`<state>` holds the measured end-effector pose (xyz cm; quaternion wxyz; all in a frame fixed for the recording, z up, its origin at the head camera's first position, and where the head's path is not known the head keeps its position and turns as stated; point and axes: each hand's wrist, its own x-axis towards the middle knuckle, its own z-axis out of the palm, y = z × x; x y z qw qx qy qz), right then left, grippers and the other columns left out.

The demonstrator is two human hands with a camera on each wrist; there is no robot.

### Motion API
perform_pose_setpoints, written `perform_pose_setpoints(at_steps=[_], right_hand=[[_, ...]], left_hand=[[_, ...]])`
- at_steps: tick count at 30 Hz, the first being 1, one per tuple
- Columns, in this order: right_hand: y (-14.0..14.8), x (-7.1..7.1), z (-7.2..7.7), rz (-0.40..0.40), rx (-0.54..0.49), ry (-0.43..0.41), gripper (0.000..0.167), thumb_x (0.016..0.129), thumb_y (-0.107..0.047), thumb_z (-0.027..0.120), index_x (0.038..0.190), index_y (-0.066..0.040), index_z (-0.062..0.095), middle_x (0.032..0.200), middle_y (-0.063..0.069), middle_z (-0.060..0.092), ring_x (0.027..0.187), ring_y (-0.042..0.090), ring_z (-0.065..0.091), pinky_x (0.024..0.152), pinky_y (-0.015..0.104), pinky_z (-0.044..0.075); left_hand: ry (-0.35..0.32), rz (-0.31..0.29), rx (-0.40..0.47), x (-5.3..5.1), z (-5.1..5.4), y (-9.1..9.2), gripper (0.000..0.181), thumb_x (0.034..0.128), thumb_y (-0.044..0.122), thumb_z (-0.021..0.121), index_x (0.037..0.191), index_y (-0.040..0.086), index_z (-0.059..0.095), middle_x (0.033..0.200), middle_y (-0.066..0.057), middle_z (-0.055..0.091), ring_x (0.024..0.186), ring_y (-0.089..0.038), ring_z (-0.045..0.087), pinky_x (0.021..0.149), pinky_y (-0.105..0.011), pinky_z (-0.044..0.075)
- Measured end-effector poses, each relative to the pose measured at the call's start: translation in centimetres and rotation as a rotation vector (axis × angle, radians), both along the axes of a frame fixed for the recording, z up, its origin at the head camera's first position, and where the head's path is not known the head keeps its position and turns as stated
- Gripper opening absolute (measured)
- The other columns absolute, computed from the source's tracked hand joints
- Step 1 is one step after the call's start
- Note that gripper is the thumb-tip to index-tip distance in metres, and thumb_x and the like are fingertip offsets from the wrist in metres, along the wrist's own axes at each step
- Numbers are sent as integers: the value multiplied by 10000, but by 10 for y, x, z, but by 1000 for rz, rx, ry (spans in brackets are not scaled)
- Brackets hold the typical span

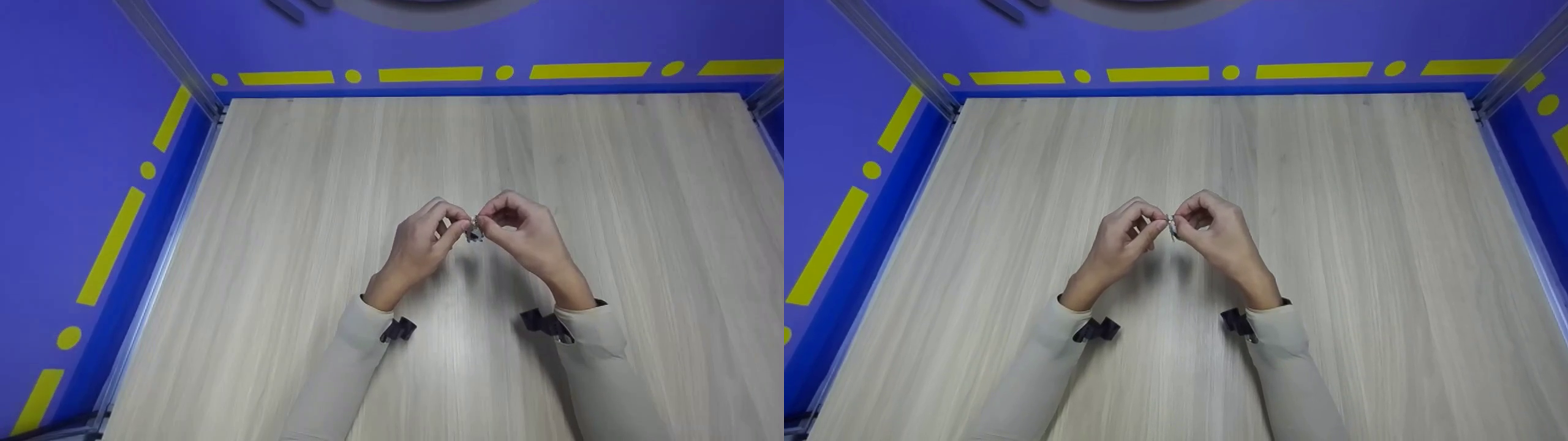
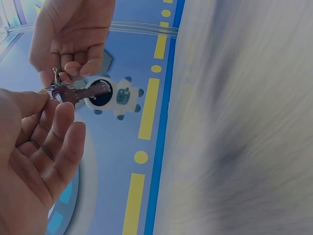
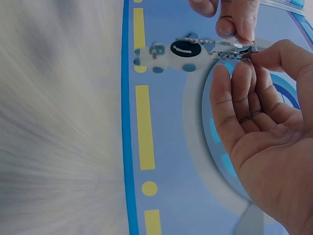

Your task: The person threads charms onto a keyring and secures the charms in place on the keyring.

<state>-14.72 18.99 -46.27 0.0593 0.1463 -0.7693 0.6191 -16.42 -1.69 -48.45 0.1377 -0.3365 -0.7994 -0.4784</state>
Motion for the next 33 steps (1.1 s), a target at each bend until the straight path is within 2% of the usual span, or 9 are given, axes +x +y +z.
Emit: perform_pose_setpoints(at_steps=[8,15,24,28,33], right_hand=[[-1,0,1,-13,28,24,75,930,138,709,930,66,691,898,83,702,810,163,684,797,230,574],[-1,0,1,6,38,37,82,917,152,718,934,81,681,897,63,706,806,172,685,792,246,578],[-1,-1,-2,-4,3,7,72,936,125,700,942,54,688,903,81,714,804,182,690,773,245,577],[-1,-1,-2,1,6,7,71,934,123,697,937,53,687,899,86,713,799,184,694,777,246,579],[-2,0,-1,18,28,22,67,928,133,706,940,70,683,901,66,710,806,174,697,791,247,579]], left_hand=[[-1,-21,-13,-1,-1,1,100,1036,131,703,1038,33,687,959,-44,692,740,-179,660,666,-225,538],[-11,-17,-18,0,0,0,104,1036,144,705,1039,42,692,972,-38,699,752,-153,656,664,-273,559],[17,-66,59,0,-4,3,94,1002,95,742,1040,28,689,972,-46,694,720,-136,659,645,-210,538],[17,-63,54,0,-3,4,88,1008,101,735,1027,30,687,957,-45,691,725,-142,654,649,-218,539],[8,-31,20,1,-3,2,95,1017,129,730,1022,42,692,958,-35,698,740,-144,660,653,-278,566]])
